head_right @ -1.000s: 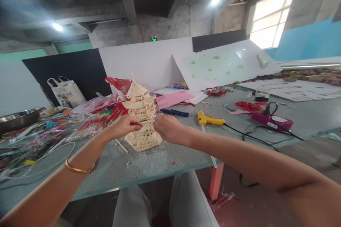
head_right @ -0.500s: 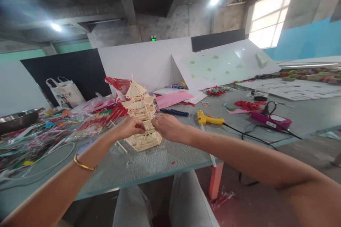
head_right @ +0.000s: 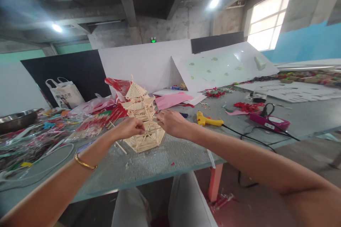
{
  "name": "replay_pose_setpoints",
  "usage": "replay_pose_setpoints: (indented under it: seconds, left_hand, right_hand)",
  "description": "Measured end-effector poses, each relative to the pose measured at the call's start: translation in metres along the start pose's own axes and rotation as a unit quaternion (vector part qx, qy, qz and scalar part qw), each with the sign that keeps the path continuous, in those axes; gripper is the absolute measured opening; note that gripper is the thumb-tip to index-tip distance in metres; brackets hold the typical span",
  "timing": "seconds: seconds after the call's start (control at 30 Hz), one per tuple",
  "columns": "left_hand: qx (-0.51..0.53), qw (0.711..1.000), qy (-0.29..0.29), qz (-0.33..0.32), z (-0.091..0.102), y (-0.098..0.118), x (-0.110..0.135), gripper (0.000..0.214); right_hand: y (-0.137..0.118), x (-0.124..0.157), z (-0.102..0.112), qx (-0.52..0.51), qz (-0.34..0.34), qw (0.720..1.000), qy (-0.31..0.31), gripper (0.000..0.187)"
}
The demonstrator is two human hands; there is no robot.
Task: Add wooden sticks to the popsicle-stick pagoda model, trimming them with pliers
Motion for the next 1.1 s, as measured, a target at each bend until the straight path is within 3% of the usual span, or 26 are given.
replay_pose_setpoints:
  seconds: [0.17,0.43,0.77,1.1]
  left_hand:
    - [-0.01,1.0,-0.003,-0.002,-0.002,-0.002,0.0,0.012]
    - [-0.022,1.0,-0.016,0.0,-0.005,-0.002,0.0,0.015]
    - [-0.024,1.0,-0.006,0.002,-0.002,-0.001,0.002,0.015]
    - [-0.016,1.0,-0.002,-0.003,-0.003,-0.001,0.004,0.015]
  right_hand:
    - [0.008,0.005,-0.002,-0.009,-0.007,1.0,-0.003,0.014]
    - [-0.013,0.005,-0.011,0.015,0.056,0.998,-0.004,0.013]
    - [-0.01,0.002,-0.016,0.026,0.022,0.999,-0.007,0.011]
    - [-0.012,0.0,-0.02,0.017,0.043,0.999,0.002,0.008]
Point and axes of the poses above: each hand's wrist, its own x-axis away from the middle knuckle, its own z-axis out of the back of the hand, y = z × x, the point moved 10 cm from there along -x, towards the middle knuckle, and after that the axes turned 2 degrees about z, right-handed, at the moved point
